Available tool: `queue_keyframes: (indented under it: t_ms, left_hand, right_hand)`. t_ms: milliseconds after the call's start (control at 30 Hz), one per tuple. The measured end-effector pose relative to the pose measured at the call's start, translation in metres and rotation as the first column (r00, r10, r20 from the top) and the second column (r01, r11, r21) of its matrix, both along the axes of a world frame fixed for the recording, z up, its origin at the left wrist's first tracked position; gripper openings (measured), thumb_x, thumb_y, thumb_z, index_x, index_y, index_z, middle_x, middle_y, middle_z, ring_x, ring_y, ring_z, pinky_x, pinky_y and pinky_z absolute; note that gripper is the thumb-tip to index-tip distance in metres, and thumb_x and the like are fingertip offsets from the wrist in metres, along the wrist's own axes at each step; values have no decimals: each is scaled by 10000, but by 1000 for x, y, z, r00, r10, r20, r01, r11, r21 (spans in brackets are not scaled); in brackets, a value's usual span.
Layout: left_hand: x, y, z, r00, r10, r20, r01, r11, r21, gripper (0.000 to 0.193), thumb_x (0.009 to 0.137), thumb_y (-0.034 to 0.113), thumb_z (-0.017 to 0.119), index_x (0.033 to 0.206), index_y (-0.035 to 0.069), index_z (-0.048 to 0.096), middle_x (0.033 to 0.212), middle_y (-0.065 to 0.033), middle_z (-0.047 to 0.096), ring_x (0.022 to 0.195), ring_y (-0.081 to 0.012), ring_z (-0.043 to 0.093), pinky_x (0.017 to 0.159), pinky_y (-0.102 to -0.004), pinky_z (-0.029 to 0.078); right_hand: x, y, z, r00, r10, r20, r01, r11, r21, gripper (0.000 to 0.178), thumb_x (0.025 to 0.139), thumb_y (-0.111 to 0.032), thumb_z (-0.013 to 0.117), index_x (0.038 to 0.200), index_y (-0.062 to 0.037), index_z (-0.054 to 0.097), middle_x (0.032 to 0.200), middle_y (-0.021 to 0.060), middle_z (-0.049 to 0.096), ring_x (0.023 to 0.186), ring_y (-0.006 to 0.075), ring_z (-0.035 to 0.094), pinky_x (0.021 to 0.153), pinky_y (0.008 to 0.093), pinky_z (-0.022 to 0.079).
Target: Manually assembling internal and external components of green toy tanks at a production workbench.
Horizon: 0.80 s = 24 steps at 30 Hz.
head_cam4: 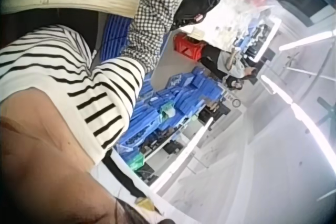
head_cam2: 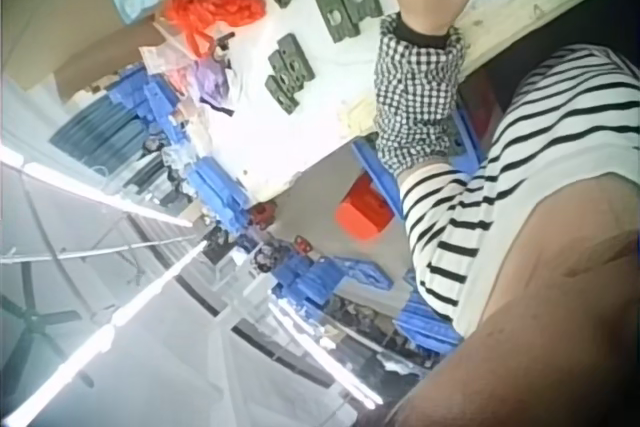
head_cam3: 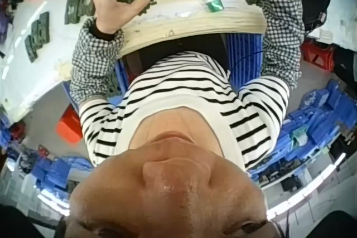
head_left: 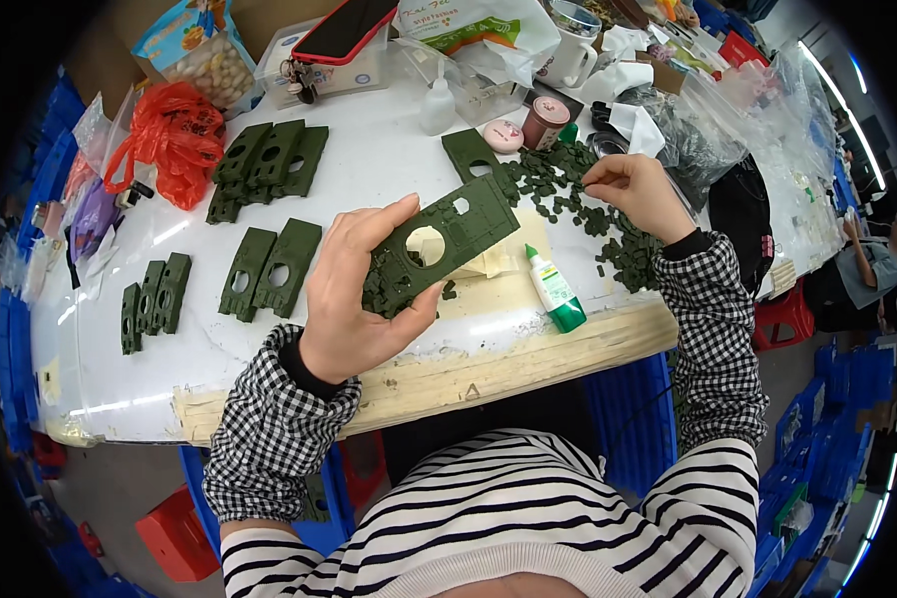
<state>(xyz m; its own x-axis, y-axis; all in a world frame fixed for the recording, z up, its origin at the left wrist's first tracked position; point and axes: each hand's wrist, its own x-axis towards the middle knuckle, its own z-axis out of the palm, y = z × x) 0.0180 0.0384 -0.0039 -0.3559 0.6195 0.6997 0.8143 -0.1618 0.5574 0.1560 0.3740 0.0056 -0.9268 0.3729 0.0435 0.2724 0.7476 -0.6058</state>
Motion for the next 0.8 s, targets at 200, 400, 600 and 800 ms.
queue_keyframes:
  t_ms: [200, 400, 600, 800]
  left_hand:
    - [0, 1, -3, 1000, -19, 15, 19, 1000, 7, 710, 679, 23, 770, 1327, -37, 488, 1089, -186, 627, 925, -298, 604, 832, -370, 491]
    - [2, 0, -5, 999, -38, 30, 38, 999, -2, 734, 677, 14, 773, 1344, -39, 470, 1097, -189, 626, 939, -295, 607, 843, -372, 491]
    - [1, -2, -5, 999, -50, -16, 49, 997, -62, 773, 707, 4, 759, 1392, -43, 404, 1186, -201, 615, 1004, -211, 615, 889, -303, 506]
    - [1, -1, -5, 998, -56, -29, 55, 997, -52, 781, 706, 6, 765, 1392, -52, 396, 1196, -205, 613, 1007, -214, 613, 892, -306, 505]
  right_hand:
    - [0, -4, 1, 999, -22, -44, 21, 1000, -23, 115, 836, -44, 718, 932, 17, 735, 850, 93, 734, 759, 129, 690, 708, 252, 552]
    - [1, -9, 7, 992, -61, -110, 16, 928, -372, 187, 897, -63, 671, 1051, 39, 700, 897, 99, 728, 788, 126, 692, 723, 235, 559]
    - [12, -54, 34, 991, -32, -128, -64, 731, -680, 254, 935, -97, 647, 1151, 35, 658, 956, 114, 719, 856, 144, 706, 767, 240, 579]
    - [9, -88, 45, 990, 47, -134, -135, 595, -792, 244, 923, -95, 665, 1131, 32, 658, 953, 120, 723, 875, 148, 711, 777, 239, 580]
